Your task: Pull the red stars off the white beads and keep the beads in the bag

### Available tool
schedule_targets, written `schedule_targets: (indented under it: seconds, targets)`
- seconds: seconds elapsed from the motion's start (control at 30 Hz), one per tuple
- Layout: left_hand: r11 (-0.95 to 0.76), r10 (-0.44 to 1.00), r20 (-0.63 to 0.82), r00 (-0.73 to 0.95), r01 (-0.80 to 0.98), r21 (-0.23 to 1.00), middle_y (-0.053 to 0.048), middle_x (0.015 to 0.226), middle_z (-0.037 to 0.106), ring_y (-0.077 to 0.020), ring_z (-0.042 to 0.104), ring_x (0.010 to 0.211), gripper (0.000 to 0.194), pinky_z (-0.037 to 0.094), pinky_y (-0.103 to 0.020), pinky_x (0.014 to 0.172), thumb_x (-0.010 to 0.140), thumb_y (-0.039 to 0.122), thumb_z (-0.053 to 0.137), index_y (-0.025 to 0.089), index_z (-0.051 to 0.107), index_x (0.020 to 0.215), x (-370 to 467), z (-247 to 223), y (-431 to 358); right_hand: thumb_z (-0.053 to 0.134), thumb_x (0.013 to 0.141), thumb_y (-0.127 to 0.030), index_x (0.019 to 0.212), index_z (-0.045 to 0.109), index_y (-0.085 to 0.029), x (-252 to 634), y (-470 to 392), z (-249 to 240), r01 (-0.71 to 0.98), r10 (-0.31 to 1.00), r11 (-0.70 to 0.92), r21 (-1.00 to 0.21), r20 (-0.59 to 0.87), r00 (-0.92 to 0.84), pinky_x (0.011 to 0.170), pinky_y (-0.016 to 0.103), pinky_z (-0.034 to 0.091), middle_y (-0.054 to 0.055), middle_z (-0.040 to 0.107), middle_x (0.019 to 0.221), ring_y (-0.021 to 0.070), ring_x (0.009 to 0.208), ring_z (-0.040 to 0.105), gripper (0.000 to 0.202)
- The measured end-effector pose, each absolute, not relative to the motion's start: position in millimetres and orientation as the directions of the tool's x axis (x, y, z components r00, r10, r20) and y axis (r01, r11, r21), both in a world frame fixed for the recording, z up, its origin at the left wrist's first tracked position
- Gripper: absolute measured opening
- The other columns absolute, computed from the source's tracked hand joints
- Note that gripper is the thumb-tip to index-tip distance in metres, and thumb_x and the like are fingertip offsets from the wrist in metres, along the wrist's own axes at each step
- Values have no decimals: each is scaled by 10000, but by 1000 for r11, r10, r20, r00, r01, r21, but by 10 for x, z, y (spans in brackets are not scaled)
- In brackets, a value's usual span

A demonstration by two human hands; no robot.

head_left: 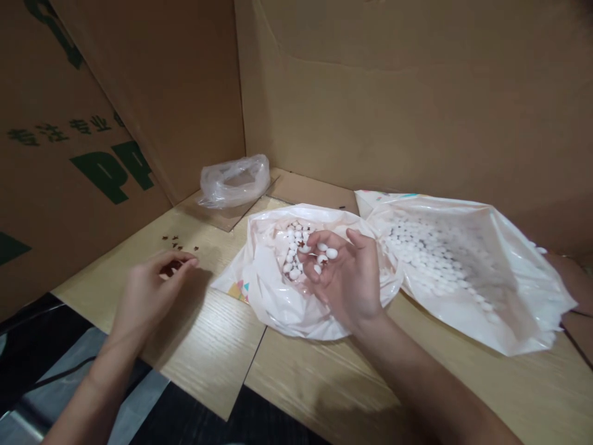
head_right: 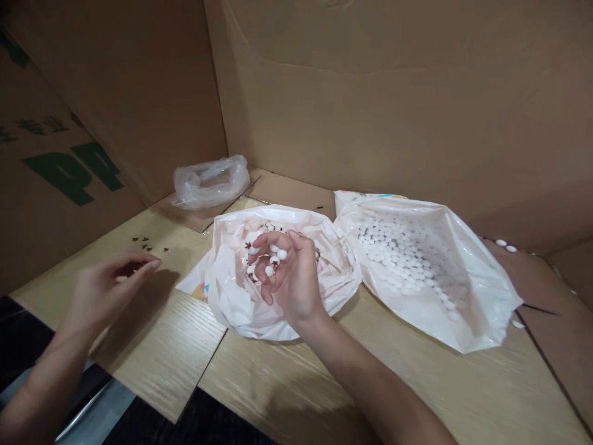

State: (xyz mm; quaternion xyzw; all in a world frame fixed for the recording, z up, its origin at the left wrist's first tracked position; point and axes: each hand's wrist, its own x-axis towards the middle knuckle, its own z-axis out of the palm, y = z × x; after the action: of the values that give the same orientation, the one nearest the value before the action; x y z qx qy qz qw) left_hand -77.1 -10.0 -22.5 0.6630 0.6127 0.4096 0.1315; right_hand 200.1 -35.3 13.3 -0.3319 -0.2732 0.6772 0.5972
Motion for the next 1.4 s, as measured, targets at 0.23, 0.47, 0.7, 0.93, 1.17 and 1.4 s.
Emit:
schedule_targets:
  seconds: [0.23,0.47,0.7,0.93,1.17,1.4]
  targets:
    - [-231,968,208,140,169,958,-98,1112,706,-212,679,1044,81,562,-230,817,768,272,729,215,723,711,297,86,-715,495,793,-602,811,640,-149,1914,-475,55,-504,994,4,-864,59,-94,298,158,311,31,524,651,100,479,421,476]
    - [-218,976,218,0,-14,976,-53,925,737,-124,698,890,41,546,-154,785,769,209,723,210,723,728,744,42,-822,476,877,-584,883,659,-181,1891,-638,47,-427,983,150,-891,181,-32,403,170,344,16,504,661,102,528,442,442]
    - [-201,980,201,-17,-63,978,-5,613,639,-61,592,563,75,487,-105,540,796,207,695,168,685,732,847,49,-875,462,912,-544,896,642,-186,1867,-708,64,-434,955,215,-875,280,-93,426,195,330,20,553,721,104,536,444,401]
    - [-254,965,251,-74,-39,966,-6,664,664,-70,606,582,31,504,-123,549,787,201,706,185,690,766,864,1,-934,461,906,-502,904,654,-195,1864,-740,79,-371,933,309,-876,354,-59,567,246,409,37,609,847,150,708,515,362]
    - [-284,954,281,-100,-13,959,13,693,675,-71,630,626,63,507,-113,579,765,151,716,193,672,747,868,-30,-925,495,882,-502,912,647,-197,1863,-784,106,-402,942,260,-878,323,-96,581,264,415,38,597,858,153,702,509,341]
    - [-317,944,319,-85,30,948,40,703,686,-59,661,658,88,514,-84,608,771,135,705,197,659,728,877,-24,-915,501,872,-514,905,647,-197,1863,-796,106,-396,943,255,-882,317,-98,672,300,446,53,611,872,200,831,558,350]
